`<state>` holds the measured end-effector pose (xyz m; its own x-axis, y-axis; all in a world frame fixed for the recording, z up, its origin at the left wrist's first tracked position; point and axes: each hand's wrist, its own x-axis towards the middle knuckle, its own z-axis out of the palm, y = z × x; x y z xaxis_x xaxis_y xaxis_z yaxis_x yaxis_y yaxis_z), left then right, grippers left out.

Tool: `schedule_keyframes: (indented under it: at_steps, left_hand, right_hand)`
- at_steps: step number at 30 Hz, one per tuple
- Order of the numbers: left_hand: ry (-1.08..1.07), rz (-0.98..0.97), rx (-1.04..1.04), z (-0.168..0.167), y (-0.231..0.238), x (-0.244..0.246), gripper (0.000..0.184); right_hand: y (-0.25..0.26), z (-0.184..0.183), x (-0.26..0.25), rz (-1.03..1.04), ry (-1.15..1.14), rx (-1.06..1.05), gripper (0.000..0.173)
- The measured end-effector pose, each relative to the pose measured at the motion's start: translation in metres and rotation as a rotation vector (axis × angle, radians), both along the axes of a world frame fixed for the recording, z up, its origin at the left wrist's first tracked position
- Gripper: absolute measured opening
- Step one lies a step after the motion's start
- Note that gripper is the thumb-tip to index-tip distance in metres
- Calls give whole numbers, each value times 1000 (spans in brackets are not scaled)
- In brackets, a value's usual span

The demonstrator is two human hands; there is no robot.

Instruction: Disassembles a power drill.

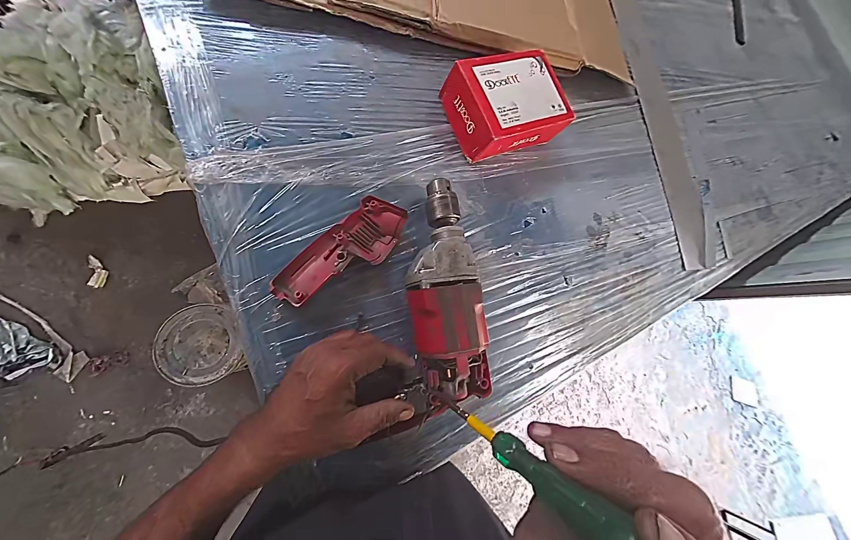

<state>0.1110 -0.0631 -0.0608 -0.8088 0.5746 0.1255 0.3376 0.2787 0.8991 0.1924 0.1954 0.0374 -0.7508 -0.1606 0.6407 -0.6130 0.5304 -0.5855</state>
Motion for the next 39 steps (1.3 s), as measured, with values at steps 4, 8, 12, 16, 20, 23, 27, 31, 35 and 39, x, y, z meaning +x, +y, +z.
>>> schedule_keyframes:
  at_steps: [4,8,12,16,20,23,27,31,35,39]
  left_hand:
    - [8,1,-5,0,0,1,41]
    - [26,2,-14,-2,1,2,40]
    - [27,5,-31,0,1,3,39]
    - [36,7,-50,1,2,3,38]
    - [34,8,-56,2,2,4,38]
    - [34,9,-60,1,3,4,38]
    - [33,6,-68,1,3,4,38]
    - [26,7,-51,1,3,3,38]
    - [18,7,-43,1,2,2,38]
    - [25,10,-41,1,2,2,38]
  right_hand:
    - [-12,13,-2,-7,-80,-63,41]
    - [-25,20,2,-65,-143,-28,38]
    - [-27,20,7,-12,-222,-106,34]
    - [-27,22,7,-31,-243,-87,29]
    - [-25,26,7,-60,-243,-75,32]
    - [-20,29,7,-54,-255,-34,33]
    - [-19,28,5,-39,-201,-5,35]
    - [-20,19,-5,41,-112,-47,17]
    - [-40,6,-20,235,-183,-372,26]
    - [-58,1,-30,285,-137,-762,31]
